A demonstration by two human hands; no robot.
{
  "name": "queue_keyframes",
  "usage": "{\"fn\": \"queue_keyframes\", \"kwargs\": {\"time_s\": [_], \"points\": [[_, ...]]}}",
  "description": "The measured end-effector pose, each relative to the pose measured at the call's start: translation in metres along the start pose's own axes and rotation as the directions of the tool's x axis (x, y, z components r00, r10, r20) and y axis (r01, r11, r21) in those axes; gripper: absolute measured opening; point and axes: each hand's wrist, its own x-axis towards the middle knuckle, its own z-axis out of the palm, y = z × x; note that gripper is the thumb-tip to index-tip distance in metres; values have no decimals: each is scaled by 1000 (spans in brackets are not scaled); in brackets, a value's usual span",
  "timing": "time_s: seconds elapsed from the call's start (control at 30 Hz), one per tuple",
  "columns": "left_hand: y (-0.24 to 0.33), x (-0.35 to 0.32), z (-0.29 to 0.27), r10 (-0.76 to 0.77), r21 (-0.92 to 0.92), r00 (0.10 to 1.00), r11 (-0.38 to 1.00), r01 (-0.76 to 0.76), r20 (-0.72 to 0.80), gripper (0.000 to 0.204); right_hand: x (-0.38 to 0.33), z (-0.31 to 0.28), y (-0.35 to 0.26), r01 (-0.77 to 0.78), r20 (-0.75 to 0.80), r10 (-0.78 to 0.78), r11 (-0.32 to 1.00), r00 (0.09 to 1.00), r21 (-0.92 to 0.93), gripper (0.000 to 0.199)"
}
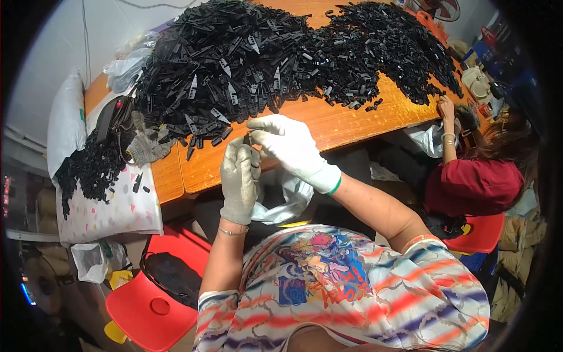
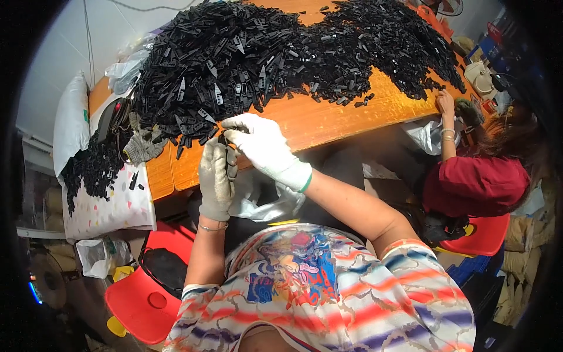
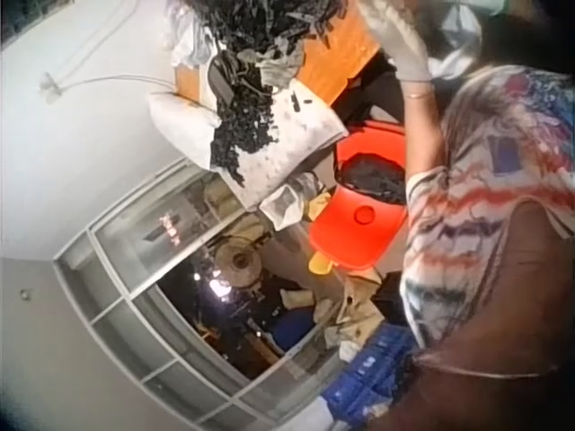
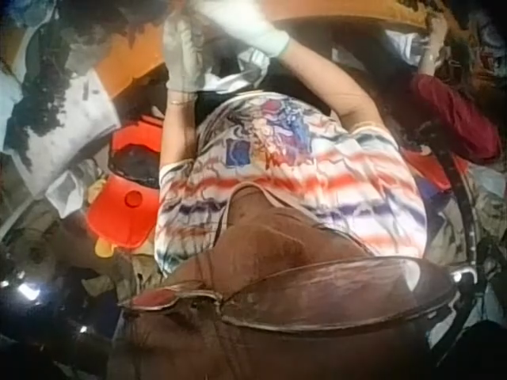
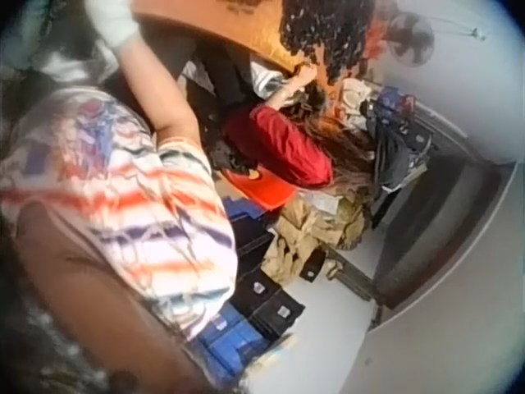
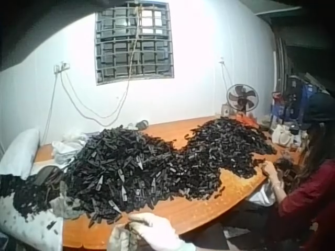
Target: Sorting black plastic hardware components and placing them into a collection bag.
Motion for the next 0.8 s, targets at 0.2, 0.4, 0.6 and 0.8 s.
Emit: {"fn": "queue_keyframes", "kwargs": {"time_s": [0.2, 0.4, 0.6, 0.8], "points": [[1, 1, 1, -37, 36, 999, 999, 37, -12, 20, 1, 2, 9, 50, 9, -50, 997, 999, -50, 29], [-2, -3, 0, -22, 151, 999, 988, 29, -47, 18, 0, 2, 18, 218, 84, -202, 875, 976, -433, 25], [-15, -2, 2, 10, 296, 992, 955, 29, -128, 16, 6, -1, 27, 444, 271, -371, 544, 888, -712, 15], [-20, 4, 12, -203, 277, 961, 928, 251, -189, 26, 10, -8, 51, 473, 314, -366, 524, 876, -708, 12]]}}
